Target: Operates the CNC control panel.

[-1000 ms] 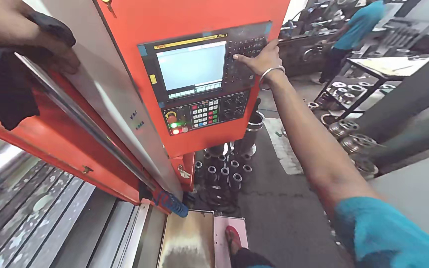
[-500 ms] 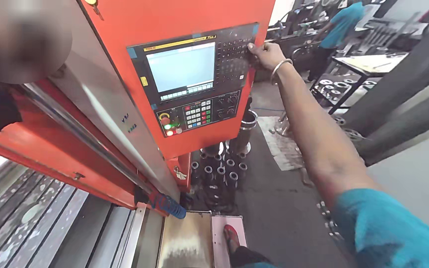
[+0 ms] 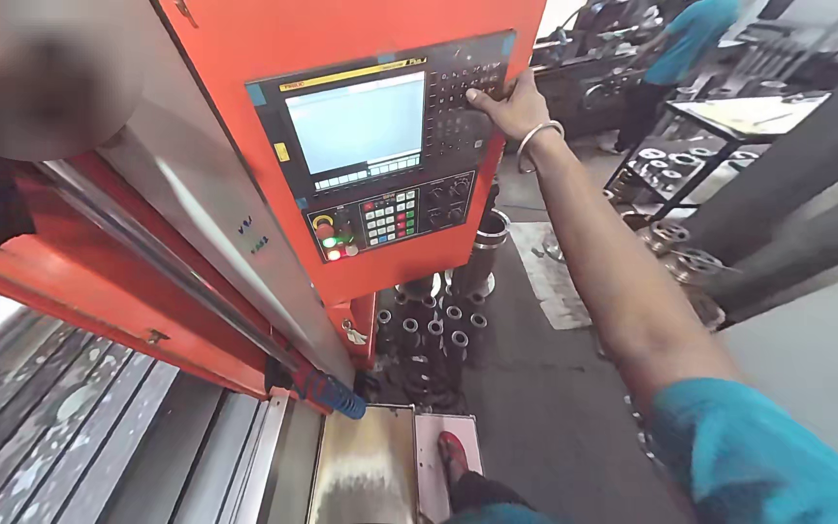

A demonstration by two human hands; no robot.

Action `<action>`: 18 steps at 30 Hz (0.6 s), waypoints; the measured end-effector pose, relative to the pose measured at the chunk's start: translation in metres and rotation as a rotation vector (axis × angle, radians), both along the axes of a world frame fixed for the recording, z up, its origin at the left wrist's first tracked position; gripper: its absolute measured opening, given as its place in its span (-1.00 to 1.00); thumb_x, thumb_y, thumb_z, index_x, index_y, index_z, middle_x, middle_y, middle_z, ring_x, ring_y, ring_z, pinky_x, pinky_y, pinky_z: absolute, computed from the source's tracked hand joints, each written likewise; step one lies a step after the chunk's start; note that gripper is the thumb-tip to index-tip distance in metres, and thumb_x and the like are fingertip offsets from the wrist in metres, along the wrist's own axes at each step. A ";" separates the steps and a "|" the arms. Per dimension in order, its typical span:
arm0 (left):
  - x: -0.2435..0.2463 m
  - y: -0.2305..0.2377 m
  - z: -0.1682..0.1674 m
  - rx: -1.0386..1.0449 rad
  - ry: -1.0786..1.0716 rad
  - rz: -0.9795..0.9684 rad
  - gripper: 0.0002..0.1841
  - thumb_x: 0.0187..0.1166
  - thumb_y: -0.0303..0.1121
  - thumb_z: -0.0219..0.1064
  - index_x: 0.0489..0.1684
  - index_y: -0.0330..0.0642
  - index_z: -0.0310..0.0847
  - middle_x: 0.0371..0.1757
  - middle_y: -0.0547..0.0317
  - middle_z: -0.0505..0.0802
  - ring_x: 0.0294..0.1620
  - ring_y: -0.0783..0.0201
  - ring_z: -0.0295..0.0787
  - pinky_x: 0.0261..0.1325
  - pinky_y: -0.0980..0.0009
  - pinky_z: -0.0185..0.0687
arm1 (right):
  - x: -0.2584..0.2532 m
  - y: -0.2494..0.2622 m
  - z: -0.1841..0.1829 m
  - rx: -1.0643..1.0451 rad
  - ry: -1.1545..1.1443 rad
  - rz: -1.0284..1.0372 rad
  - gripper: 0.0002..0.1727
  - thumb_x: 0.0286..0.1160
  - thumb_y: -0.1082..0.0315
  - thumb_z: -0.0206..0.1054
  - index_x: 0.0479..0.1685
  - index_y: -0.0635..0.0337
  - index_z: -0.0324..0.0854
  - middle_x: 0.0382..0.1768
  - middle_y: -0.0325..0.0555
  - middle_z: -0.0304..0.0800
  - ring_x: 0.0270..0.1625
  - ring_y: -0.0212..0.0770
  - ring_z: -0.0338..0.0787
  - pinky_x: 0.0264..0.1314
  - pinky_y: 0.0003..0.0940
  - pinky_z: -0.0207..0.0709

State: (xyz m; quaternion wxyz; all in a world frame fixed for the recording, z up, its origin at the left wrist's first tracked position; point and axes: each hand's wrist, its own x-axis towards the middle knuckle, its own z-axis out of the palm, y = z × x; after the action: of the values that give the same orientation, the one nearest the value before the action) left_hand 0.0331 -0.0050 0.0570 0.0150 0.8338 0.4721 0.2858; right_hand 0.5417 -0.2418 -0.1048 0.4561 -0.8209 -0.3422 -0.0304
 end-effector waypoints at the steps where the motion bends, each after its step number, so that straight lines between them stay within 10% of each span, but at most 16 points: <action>1: 0.003 -0.002 -0.004 0.008 -0.026 0.031 -0.81 0.47 -0.46 0.37 -0.10 -0.40 0.58 -0.21 -0.10 0.71 -0.21 0.22 0.69 -0.11 0.26 0.64 | -0.004 0.003 -0.003 0.000 -0.012 -0.035 0.17 0.11 -0.49 0.52 0.56 0.24 0.27 0.21 0.27 0.73 0.23 0.27 0.77 0.26 0.39 0.53; 5: -0.006 -0.015 0.013 -0.137 0.136 -0.125 -0.80 0.47 -0.34 0.40 -0.10 -0.27 0.63 -0.26 0.04 0.79 -0.31 0.33 0.74 -0.29 0.33 0.67 | -0.015 0.011 -0.001 -0.015 0.007 -0.121 0.46 -0.15 -0.59 0.57 0.76 0.24 0.06 0.55 0.38 0.45 0.45 0.33 0.64 0.38 0.41 0.49; 18: 0.004 0.009 -0.009 -0.035 -0.142 -0.063 -0.82 0.43 -0.57 0.36 -0.08 -0.43 0.58 -0.25 -0.01 0.73 -0.32 0.39 0.66 -0.24 0.44 0.61 | -0.011 0.008 0.002 -0.042 -0.008 -0.136 0.24 0.03 -0.55 0.50 0.63 0.22 0.28 0.36 0.31 0.66 0.39 0.33 0.68 0.36 0.43 0.46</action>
State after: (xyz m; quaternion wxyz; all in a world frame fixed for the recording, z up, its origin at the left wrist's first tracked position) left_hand 0.0367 0.0036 0.0479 0.0722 0.8256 0.4482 0.3352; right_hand 0.5306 -0.2337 -0.1028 0.4342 -0.8516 -0.2881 -0.0570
